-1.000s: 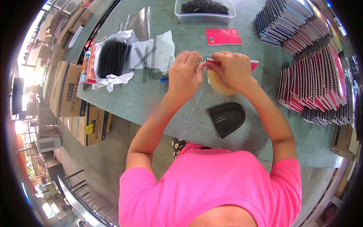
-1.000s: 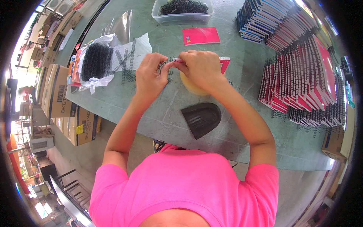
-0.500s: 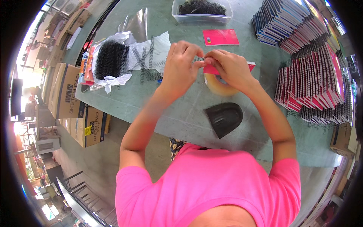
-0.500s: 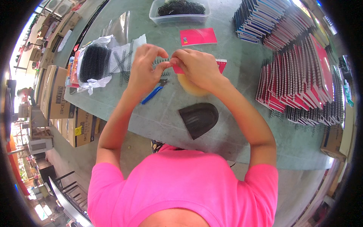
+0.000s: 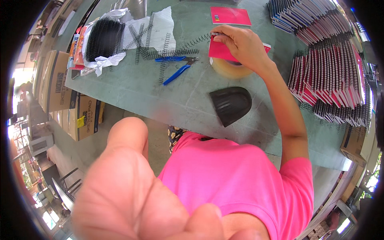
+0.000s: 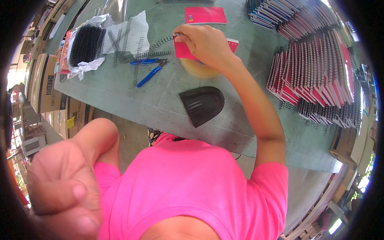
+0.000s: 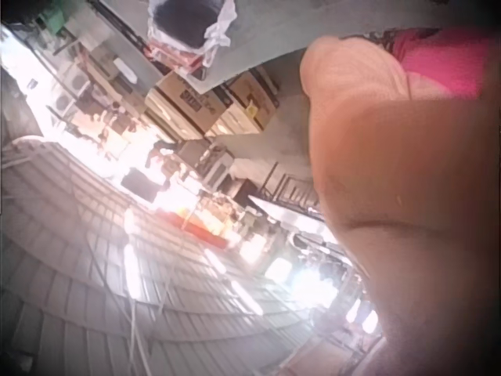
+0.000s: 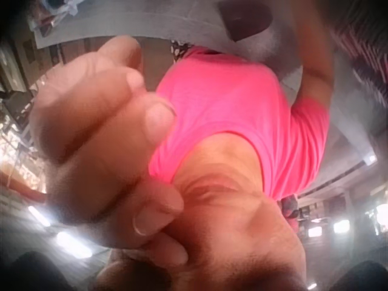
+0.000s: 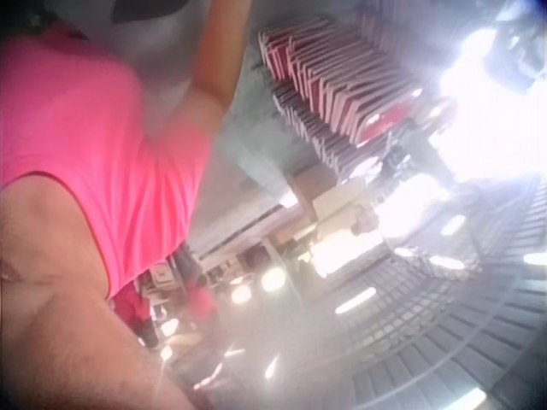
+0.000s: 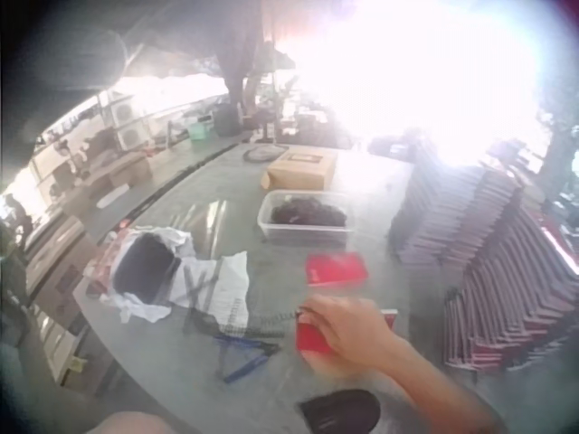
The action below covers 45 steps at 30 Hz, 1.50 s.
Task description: The person assembles spiral notebooks by inserting metal coils through the punched holes of the paper and covers, then using a pair of pliers to bend the ends of the wire.
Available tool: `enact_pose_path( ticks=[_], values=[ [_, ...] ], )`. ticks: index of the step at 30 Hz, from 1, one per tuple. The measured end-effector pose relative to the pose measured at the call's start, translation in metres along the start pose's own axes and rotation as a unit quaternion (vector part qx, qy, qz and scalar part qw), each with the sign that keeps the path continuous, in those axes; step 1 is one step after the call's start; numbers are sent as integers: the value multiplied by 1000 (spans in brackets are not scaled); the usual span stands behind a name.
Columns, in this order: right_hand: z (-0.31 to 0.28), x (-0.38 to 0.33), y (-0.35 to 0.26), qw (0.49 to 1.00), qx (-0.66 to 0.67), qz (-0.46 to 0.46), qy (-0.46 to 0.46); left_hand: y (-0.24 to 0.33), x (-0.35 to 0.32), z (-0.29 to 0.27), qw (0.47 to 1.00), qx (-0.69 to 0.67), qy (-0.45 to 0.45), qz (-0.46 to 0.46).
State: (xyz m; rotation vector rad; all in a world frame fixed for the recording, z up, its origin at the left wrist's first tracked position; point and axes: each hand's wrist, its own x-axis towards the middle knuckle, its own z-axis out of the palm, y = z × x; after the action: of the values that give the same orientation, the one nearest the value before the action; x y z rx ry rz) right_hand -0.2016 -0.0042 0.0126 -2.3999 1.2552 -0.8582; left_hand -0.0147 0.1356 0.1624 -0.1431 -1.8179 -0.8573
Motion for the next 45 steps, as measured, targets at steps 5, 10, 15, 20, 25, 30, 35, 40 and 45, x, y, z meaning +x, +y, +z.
enact_pose_path(
  ticks=[5,10,15,20,25,30,35,40,45],
  values=[
    [-4,-1,5,1000,26,7,-2,0,3,-1,1000,-7,-23,-1],
    [-5,-5,8,997,47,-17,52,-39,-13,-5,973,200,-68,-92],
    [-58,-20,18,984,100,136,-50,-152,-140,48,819,389,-195,-374],
    [-39,-57,53,877,421,220,73,-139,-105,30,840,279,-148,-441],
    [-26,-56,44,859,445,243,74,-133,-80,-31,816,424,-5,-393],
    [-27,-59,46,873,418,236,85,-123,-58,-36,807,477,63,-343],
    [-21,-65,51,891,406,188,71,-137,-62,-30,786,510,-75,-342],
    [-16,-69,53,866,423,222,149,-148,-36,-32,823,536,127,-141],
    [-16,-66,46,855,437,220,172,-151,-43,-35,810,542,83,-208]
  ],
)
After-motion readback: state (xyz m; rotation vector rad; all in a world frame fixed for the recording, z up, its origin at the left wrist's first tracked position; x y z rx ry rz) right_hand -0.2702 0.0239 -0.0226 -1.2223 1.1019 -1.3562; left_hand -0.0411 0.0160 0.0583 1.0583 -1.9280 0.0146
